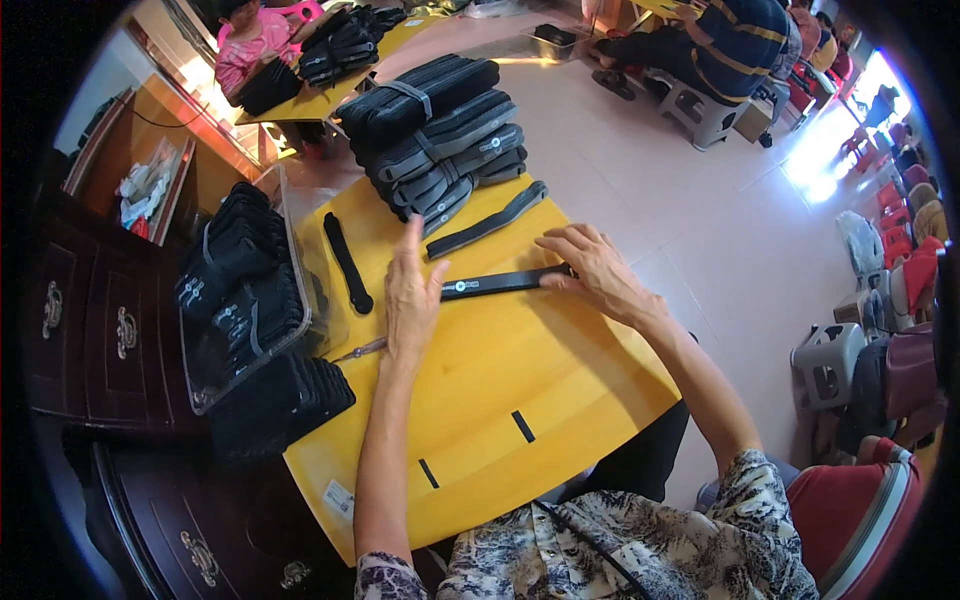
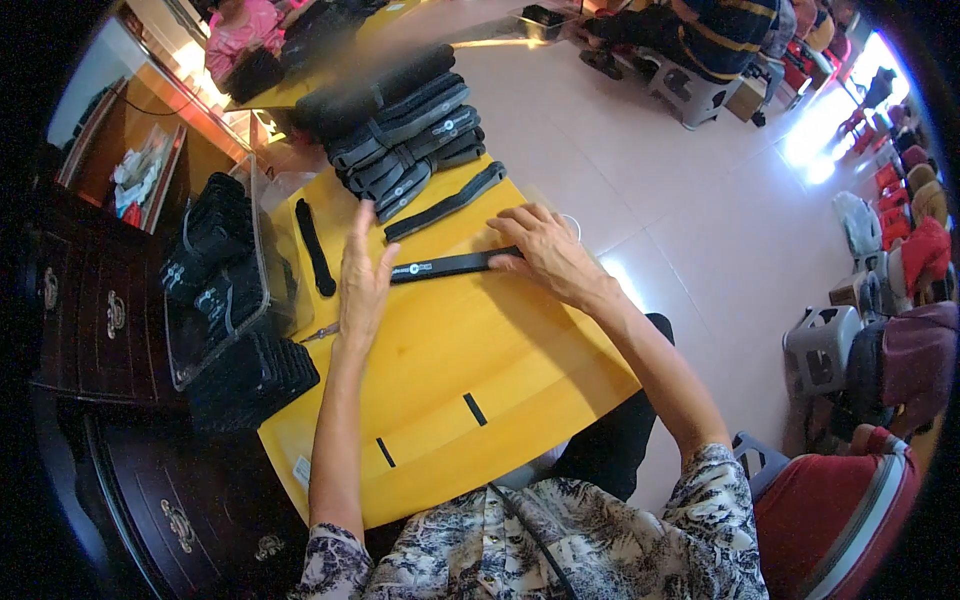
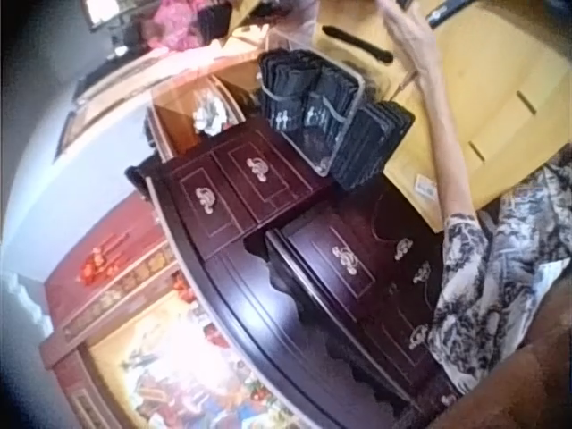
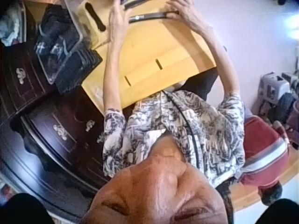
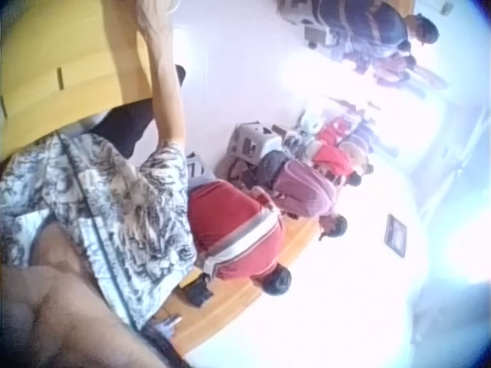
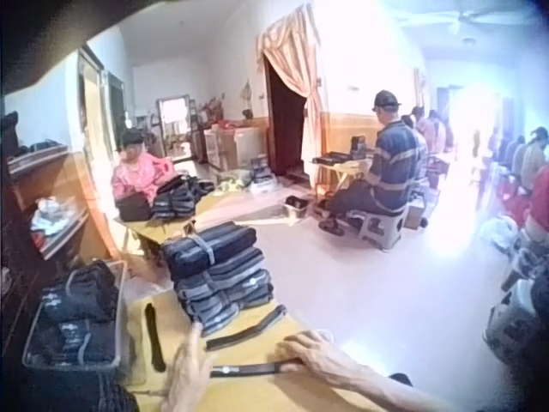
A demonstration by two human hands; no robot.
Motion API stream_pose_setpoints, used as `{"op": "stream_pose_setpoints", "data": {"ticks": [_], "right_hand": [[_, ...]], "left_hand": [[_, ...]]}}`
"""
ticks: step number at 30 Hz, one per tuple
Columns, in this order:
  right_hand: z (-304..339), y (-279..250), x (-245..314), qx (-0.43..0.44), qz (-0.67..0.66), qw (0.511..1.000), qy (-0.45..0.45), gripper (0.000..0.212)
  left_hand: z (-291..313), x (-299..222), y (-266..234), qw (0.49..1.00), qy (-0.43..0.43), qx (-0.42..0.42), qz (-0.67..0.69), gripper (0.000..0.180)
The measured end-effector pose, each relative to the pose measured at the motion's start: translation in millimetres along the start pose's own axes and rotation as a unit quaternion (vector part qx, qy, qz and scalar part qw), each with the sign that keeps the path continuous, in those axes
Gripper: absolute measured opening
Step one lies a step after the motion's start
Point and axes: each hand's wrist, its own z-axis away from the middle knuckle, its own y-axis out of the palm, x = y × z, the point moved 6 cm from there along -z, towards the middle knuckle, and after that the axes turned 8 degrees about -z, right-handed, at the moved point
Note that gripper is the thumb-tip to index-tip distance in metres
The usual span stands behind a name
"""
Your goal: The person is assembling black fabric straps with plastic buckles and organizing them on a table.
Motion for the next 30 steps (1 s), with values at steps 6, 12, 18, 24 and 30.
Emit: {"op": "stream_pose_setpoints", "data": {"ticks": [6, 12, 18, 24, 30], "right_hand": [[28, 0, 15, -0.038, 0.029, 0.999, -0.024, 0.04], [57, -44, 75, 0.008, -0.107, 0.994, -0.018, 0.04], [98, -62, 102, -0.071, -0.535, 0.841, 0.03, 0.066], [110, -20, 152, -0.053, -0.678, 0.732, 0.036, 0.067], [124, -9, 207, -0.036, -0.449, 0.877, -0.168, 0.023]], "left_hand": [[36, -32, 27, 0.95, 0.181, 0.142, -0.212, 0.055], [55, -98, -24, 0.946, 0.186, 0.221, -0.144, 0.041], [127, -129, -43, 0.899, -0.103, 0.37, 0.212, 0.036], [190, -152, -34, 0.831, -0.193, 0.345, 0.391, 0.043], [224, -137, -37, 0.711, -0.364, 0.244, 0.55, 0.037]]}}
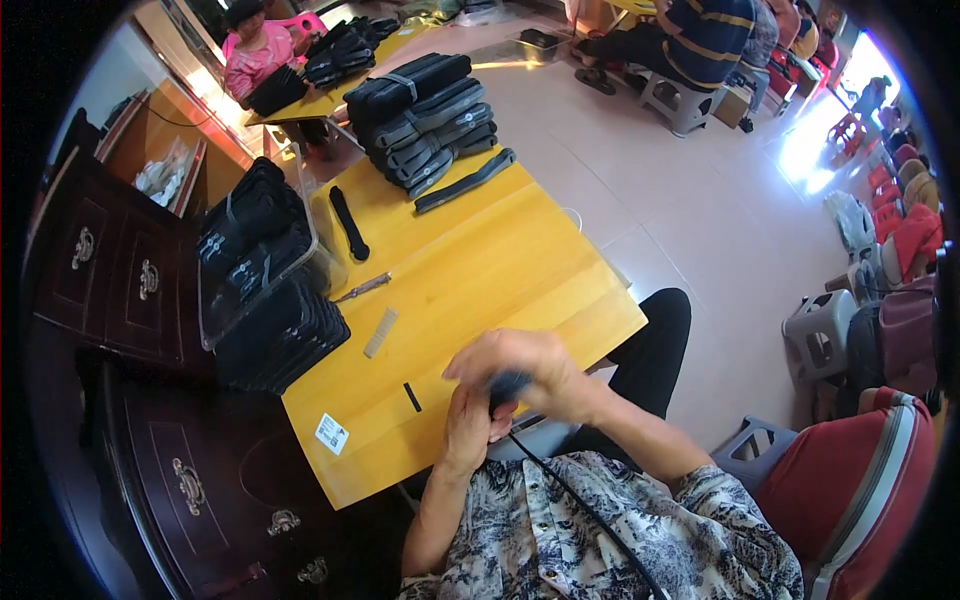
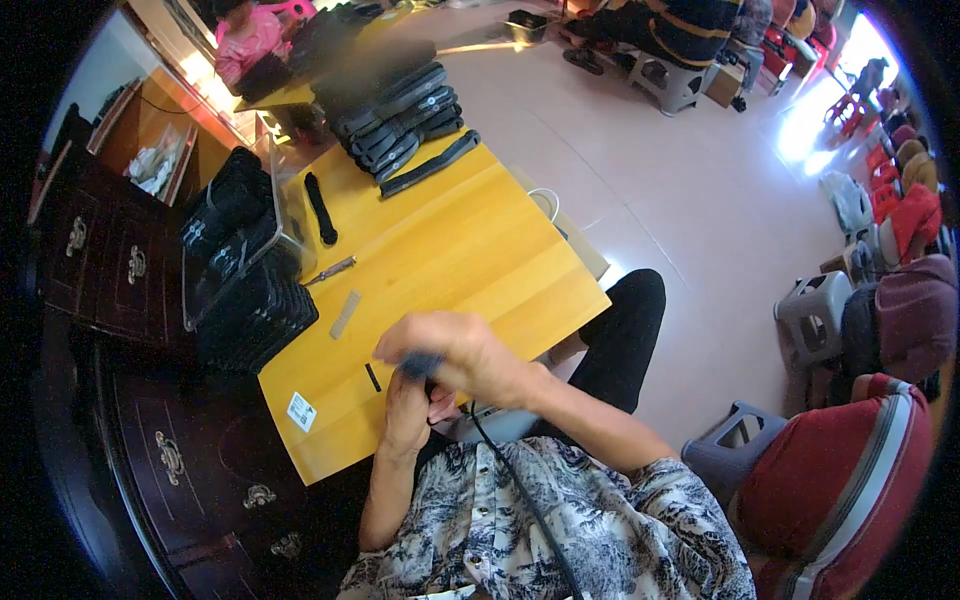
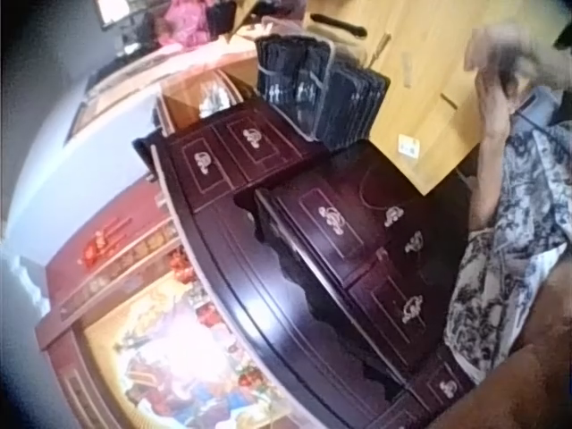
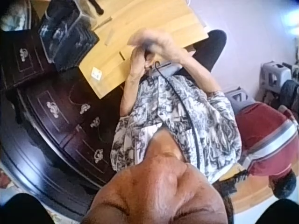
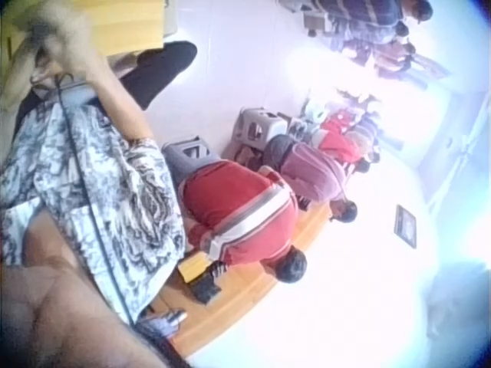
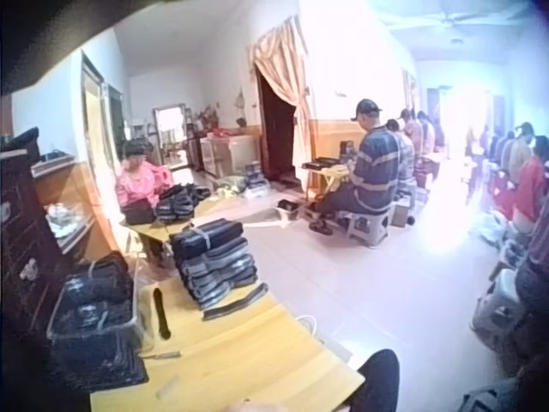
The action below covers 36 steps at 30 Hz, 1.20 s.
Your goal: The person is assembling black fabric straps with plastic buckles and organizing them on a table.
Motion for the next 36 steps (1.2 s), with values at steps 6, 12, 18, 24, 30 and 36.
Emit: {"op": "stream_pose_setpoints", "data": {"ticks": [6, 12, 18, 24, 30, 36], "right_hand": [[9, 40, 3, 0.066, 0.175, 0.981, -0.057, 0.035], [11, 21, -28, -0.255, -0.352, 0.856, 0.28, 0.025], [11, 27, -15, -0.271, -0.339, 0.862, 0.262, 0.025], [3, 40, -12, -0.242, -0.3, 0.895, 0.224, 0.023], [6, 67, 20, -0.082, -0.018, 0.988, 0.13, 0.025], [15, 53, -54, -0.144, -0.78, 0.561, 0.237, 0.049]], "left_hand": [[18, 27, -15, 0.988, 0.034, -0.119, 0.093, 0.028], [50, 29, 25, 0.993, 0.065, 0.062, 0.076, 0.045], [68, 26, 17, 0.989, 0.04, 0.125, 0.072, 0.041], [67, 43, -7, 0.998, 0.062, 0.012, -0.03, 0.037], [83, 6, 0, 0.825, 0.357, -0.153, -0.411, 0.035], [74, 28, 12, 0.982, 0.068, 0.148, -0.099, 0.051]]}}
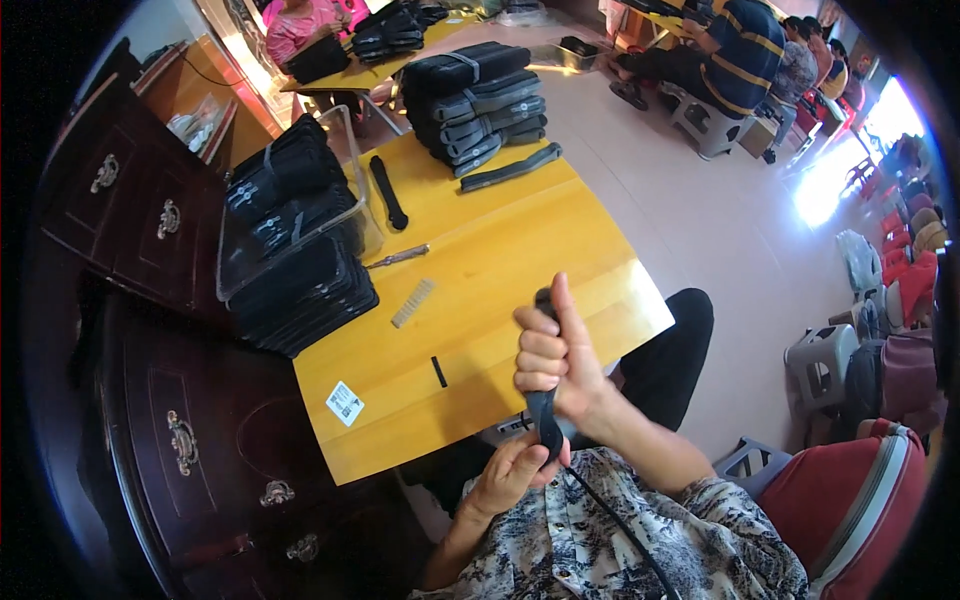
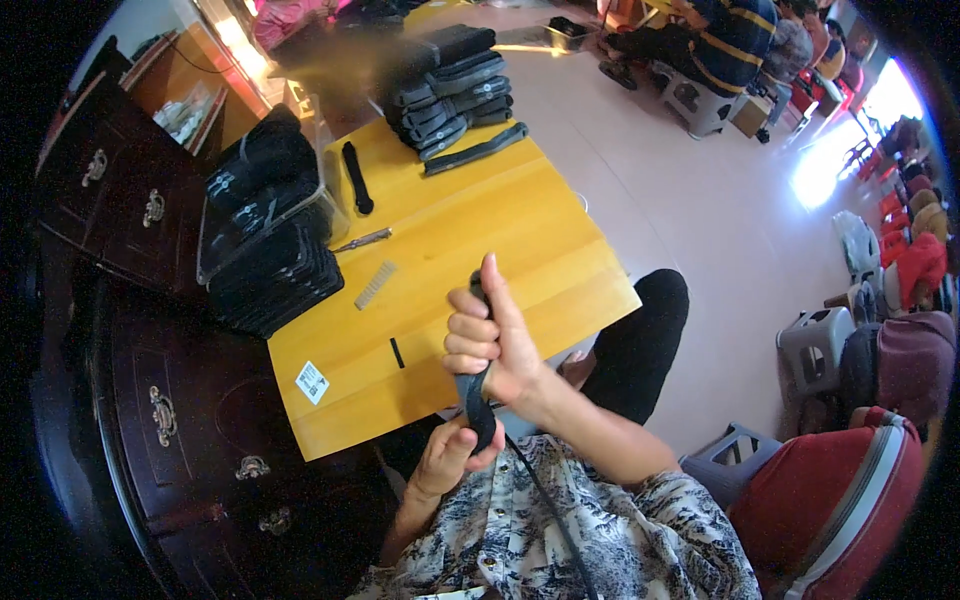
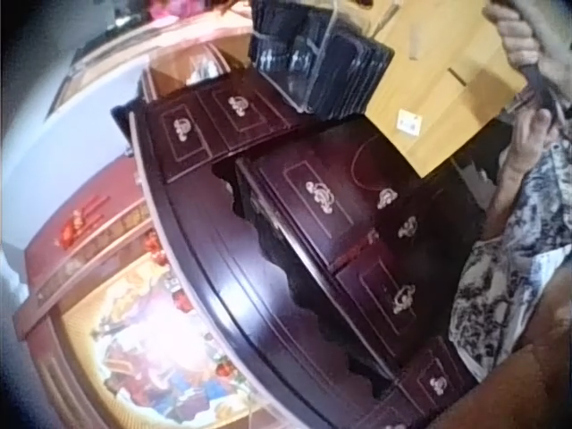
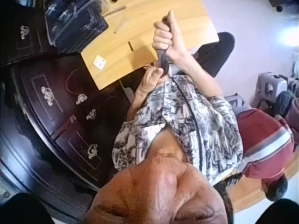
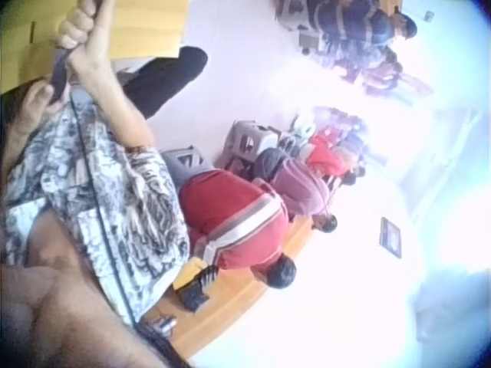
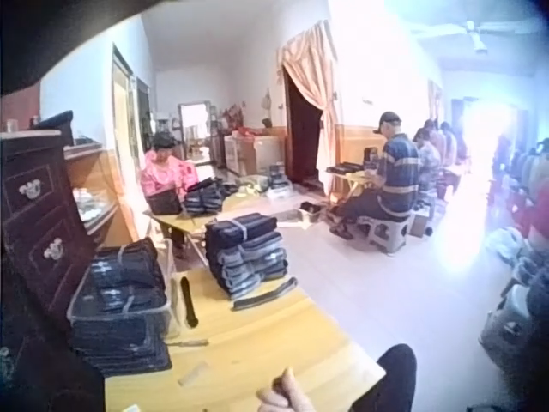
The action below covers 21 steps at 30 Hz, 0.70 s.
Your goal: The person is assembling black fabric straps with plastic buckles and organizing them on a table.
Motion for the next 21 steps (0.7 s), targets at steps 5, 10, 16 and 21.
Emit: {"op": "stream_pose_setpoints", "data": {"ticks": [5, 10, 16, 21], "right_hand": [[0, -13, -8, -0.033, -0.045, 0.997, -0.056, 0.045], [13, 11, 42, -0.076, 0.35, 0.919, -0.167, 0.035], [23, 16, 59, -0.041, 0.518, 0.841, -0.152, 0.033], [23, 14, 32, -0.063, 0.492, 0.861, -0.114, 0.032]], "left_hand": [[5, 5, 15, 0.882, 0.015, 0.092, 0.462, 0.056], [-7, 8, -18, 0.946, -0.065, -0.028, 0.315, 0.057], [7, 9, -25, 0.986, -0.109, 0.099, 0.079, 0.062], [-17, -10, -31, 0.999, -0.023, 0.032, 0.007, 0.06]]}}
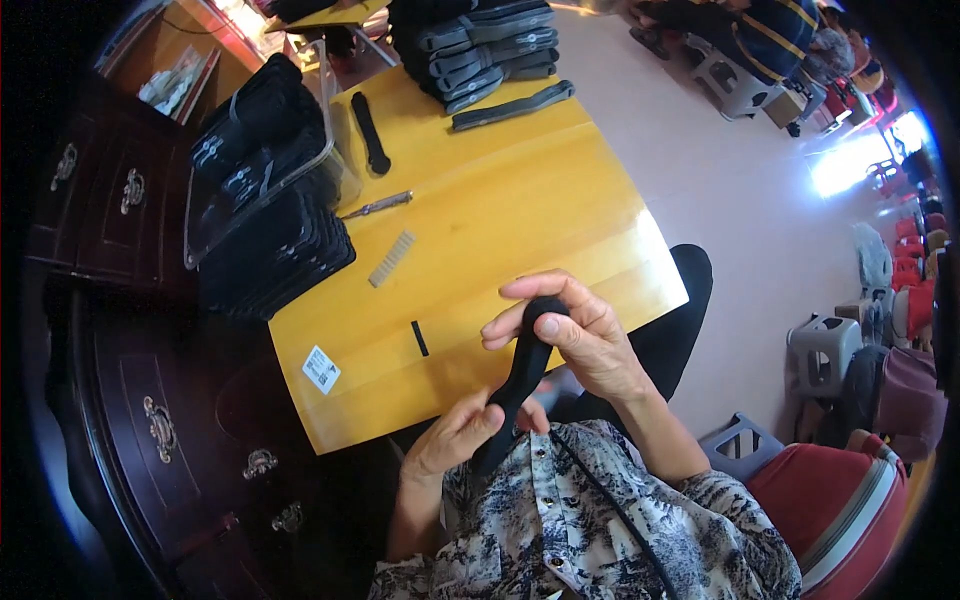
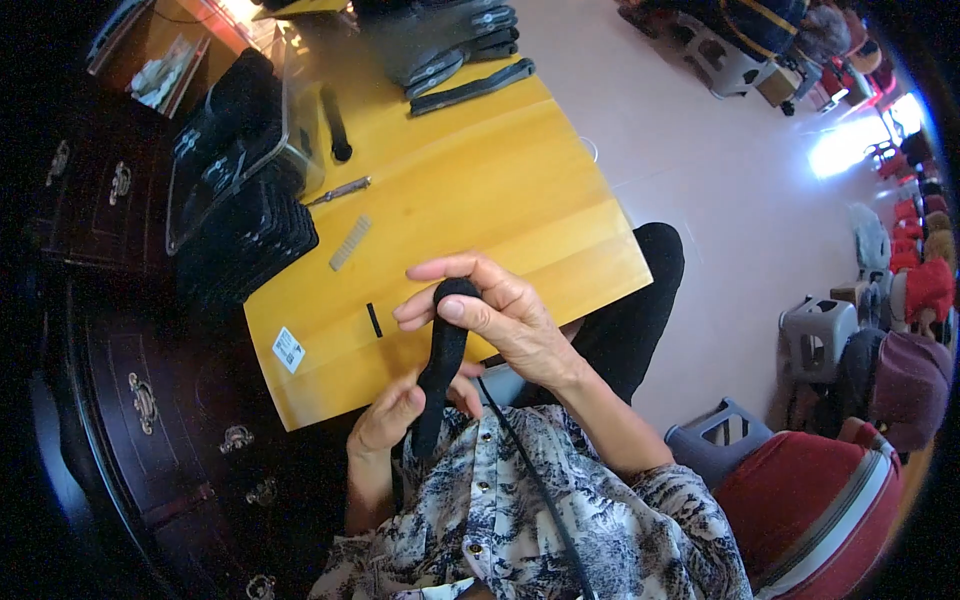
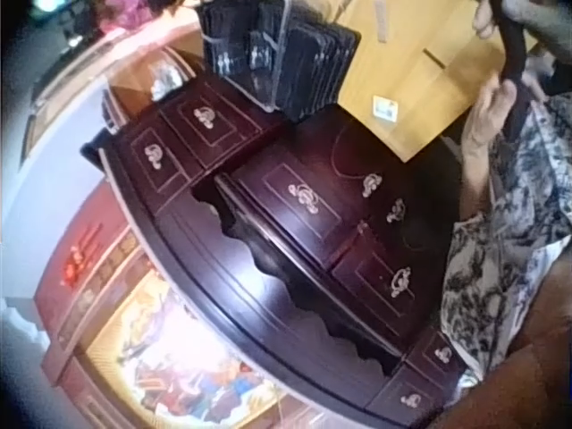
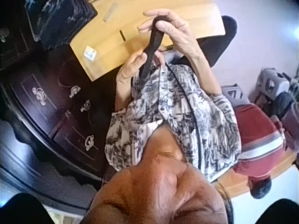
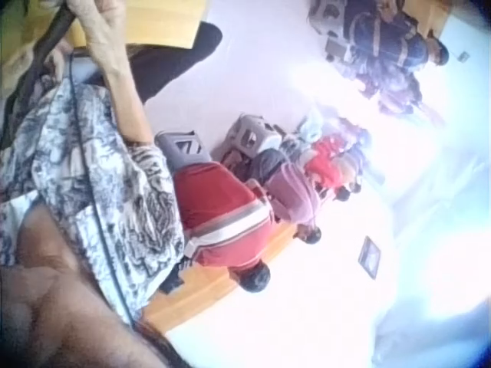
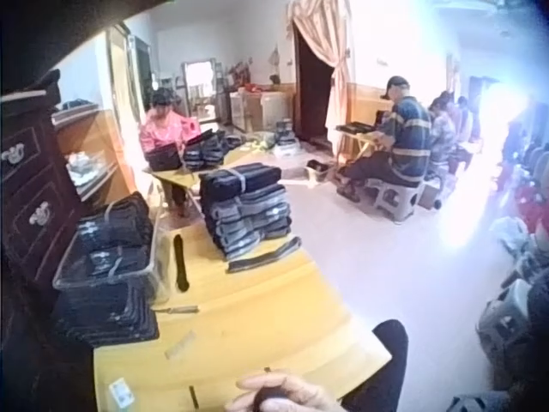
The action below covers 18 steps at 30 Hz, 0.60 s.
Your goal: The person is assembling black fabric straps with plastic buckles and organizing them on a table.
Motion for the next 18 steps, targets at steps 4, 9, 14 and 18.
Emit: {"op": "stream_pose_setpoints", "data": {"ticks": [4, 9, 14, 18], "right_hand": [[-1, -3, -15, 0.083, -0.051, 0.994, 0.057, 0.039], [-3, -13, 5, 0.072, 0.166, 0.981, -0.073, 0.04], [4, -21, 0, -0.01, 0.261, 0.965, 0.035, 0.035], [8, -30, -14, -0.029, 0.041, 0.994, 0.095, 0.032]], "left_hand": [[-16, -19, -12, 0.996, -0.008, -0.081, 0.022, 0.045], [-14, -41, -21, 0.886, 0.008, -0.285, -0.367, 0.028], [-12, -36, -15, 0.846, 0.015, -0.305, -0.437, 0.031], [-17, -6, -4, 0.974, -0.06, -0.21, -0.052, 0.045]]}}
